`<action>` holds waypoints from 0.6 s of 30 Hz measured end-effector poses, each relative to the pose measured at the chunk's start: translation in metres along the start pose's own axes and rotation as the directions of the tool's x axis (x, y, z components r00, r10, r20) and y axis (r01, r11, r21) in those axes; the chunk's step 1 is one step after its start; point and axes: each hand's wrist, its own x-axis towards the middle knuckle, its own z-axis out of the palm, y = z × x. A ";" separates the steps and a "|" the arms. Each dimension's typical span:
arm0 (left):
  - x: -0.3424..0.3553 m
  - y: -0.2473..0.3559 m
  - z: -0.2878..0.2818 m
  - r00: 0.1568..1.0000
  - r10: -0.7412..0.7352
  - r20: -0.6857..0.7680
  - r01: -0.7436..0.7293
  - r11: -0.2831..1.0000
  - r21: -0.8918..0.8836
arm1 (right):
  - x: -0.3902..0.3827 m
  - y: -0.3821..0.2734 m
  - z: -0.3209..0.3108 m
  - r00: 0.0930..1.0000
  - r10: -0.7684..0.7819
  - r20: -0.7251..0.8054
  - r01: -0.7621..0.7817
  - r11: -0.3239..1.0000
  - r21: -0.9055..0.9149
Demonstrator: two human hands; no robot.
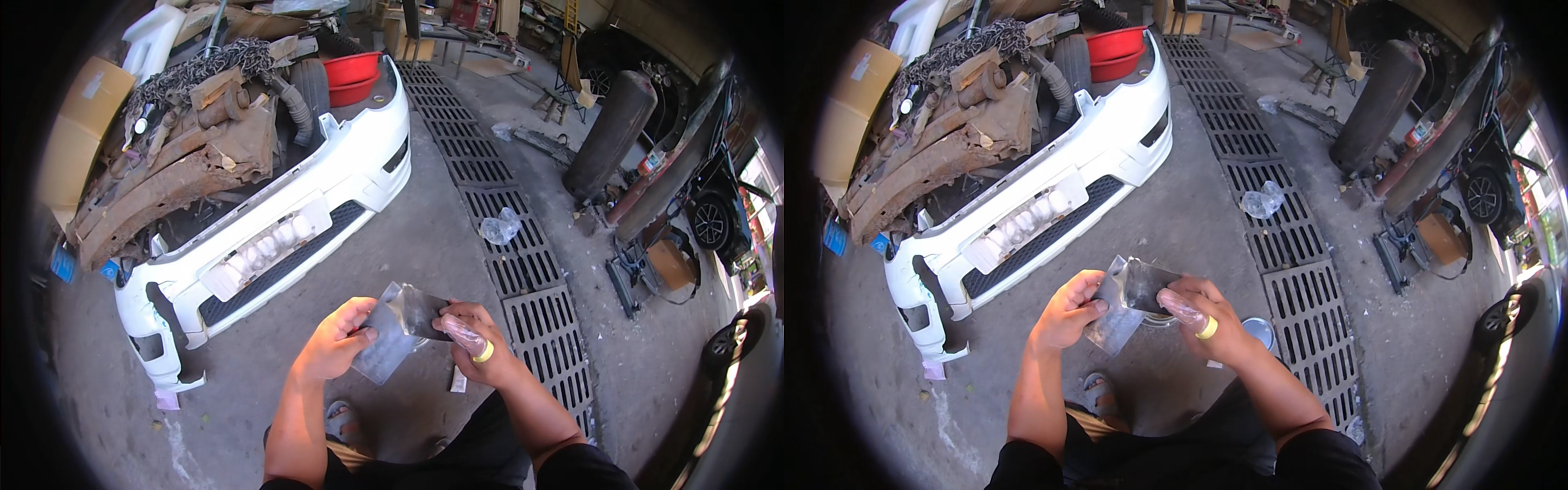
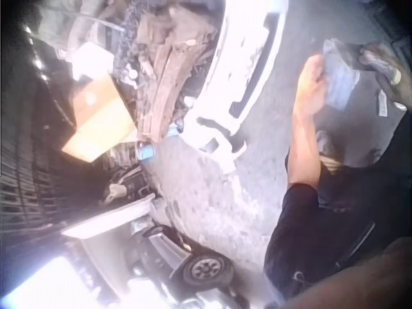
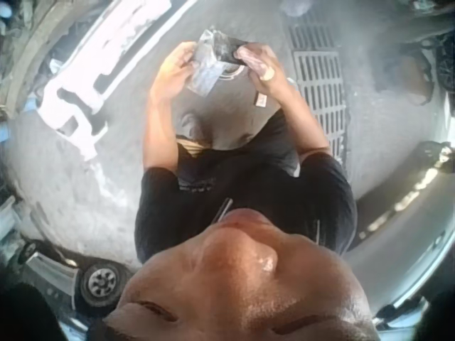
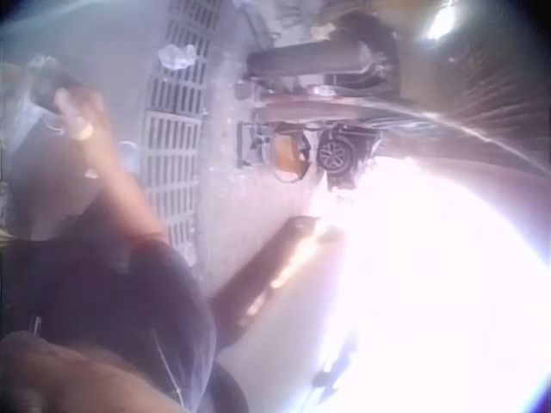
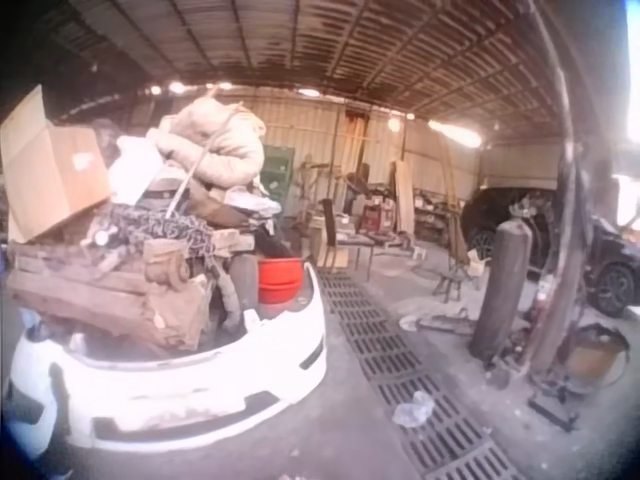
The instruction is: The person scoops a beige filler from a container onto a metal plate, then uses a putty knife to spread the filler onto a taped-off area on the rear quarter panel of a white car. The person repeatedly applies and smooths the filler over the marked surface.
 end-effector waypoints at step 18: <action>0.016 0.000 -0.009 0.993 0.112 0.042 -0.108 0.990 -0.092 | 0.033 0.022 -0.006 0.994 -0.100 0.051 0.106 0.983 -0.147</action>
